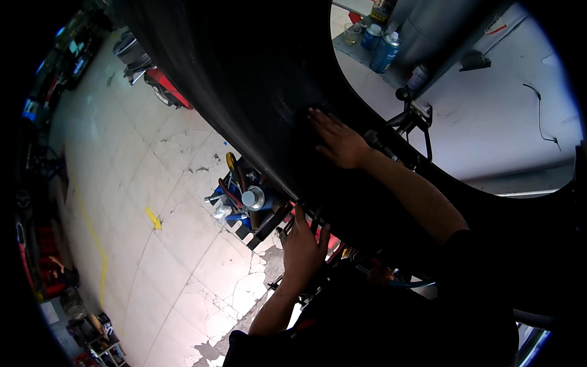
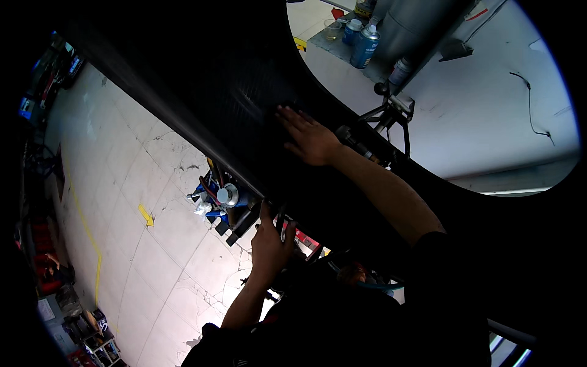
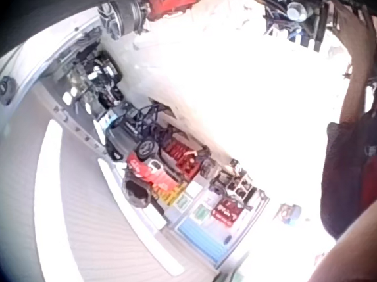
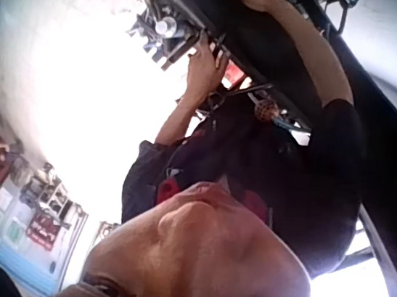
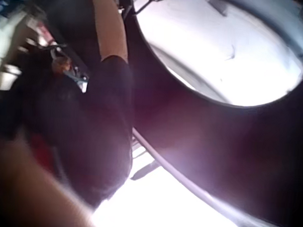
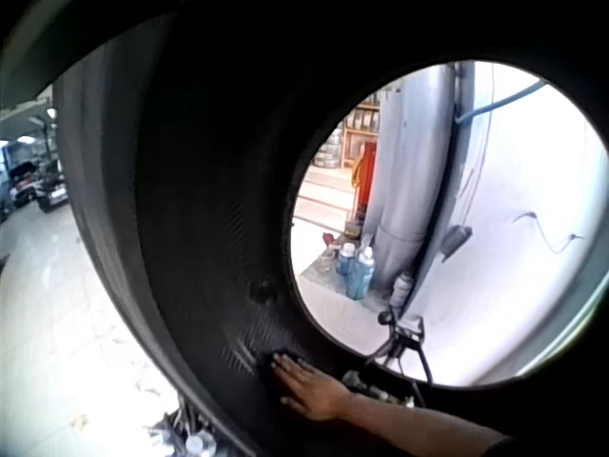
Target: The person uses a pneumatic tool to grind the inner surface of a tire mounted on a tire changer. They then spray a liquid from a can onto the treated area and apply a sealant using a small brush, focusing on a specific spot inside the tire.
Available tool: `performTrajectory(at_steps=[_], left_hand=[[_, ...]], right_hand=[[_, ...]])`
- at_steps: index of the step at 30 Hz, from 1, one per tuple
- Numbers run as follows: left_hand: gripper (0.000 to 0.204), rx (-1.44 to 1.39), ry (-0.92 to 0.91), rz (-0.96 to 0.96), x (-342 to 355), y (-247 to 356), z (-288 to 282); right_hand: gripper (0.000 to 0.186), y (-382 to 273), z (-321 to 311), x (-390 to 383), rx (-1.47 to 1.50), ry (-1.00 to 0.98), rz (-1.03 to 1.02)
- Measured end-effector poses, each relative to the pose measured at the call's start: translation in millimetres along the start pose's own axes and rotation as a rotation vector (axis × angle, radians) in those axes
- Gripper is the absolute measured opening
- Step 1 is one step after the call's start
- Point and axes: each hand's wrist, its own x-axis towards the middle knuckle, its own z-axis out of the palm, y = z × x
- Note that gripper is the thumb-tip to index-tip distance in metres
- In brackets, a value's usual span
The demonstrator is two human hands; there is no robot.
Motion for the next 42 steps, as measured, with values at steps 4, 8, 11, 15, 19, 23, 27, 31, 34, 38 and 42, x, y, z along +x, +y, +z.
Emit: performTrajectory(at_steps=[4,8,11,15,19,23,27,31,34,38,42], left_hand=[[0.069,0.012,-0.02,0.036,1.8,4.7,3.6],[0.066,0.09,0.043,0.006,-1.4,11.2,9.5],[0.066,0.072,0.014,-0.067,0.4,25.4,-3.8],[0.065,0.079,0.051,0.017,7.0,17.0,-2.3],[0.065,0.11,0.057,0.034,-0.2,3.4,-14.4],[0.065,0.055,0.025,-0.003,2.1,-6.3,-19.1],[0.065,0.022,0.055,0.032,-2.2,-19.5,-19.9],[0.065,0.089,0.058,0.043,-14.9,-43.4,-25.3],[0.064,-0.014,-0.064,-0.026,-14.0,-37.4,-38.2],[0.064,-0.078,0.062,0.077,-12.5,-44.9,-29.6],[0.038,0.224,0.275,0.204,-26.5,-51.6,-24.3]], right_hand=[[0.078,-44.0,39.8,25.1,0.185,0.345,0.401],[0.079,-23.9,-4.6,-1.2,0.179,-0.105,-0.107],[0.079,-7.1,2.4,24.8,0.17,0.217,0.248],[0.075,-52.8,25.7,26.5,0.067,0.222,0.142],[0.074,-23.3,-18.5,14.6,0.226,-0.181,-0.239],[0.077,-26.7,31.0,43.9,-0.035,0.25,0.322],[0.077,-50.5,36.7,14.2,0.153,0.081,0.105],[0.052,-42.2,-1.4,-18.7,0.396,-0.409,-0.022],[0.037,-47.1,-47.7,-12.2,0.241,-0.411,0.199],[0.023,-16.5,-86.5,10.2,0.373,0.246,0.168],[0.036,82.8,-105.9,53.9,0.474,1.044,0.417]])
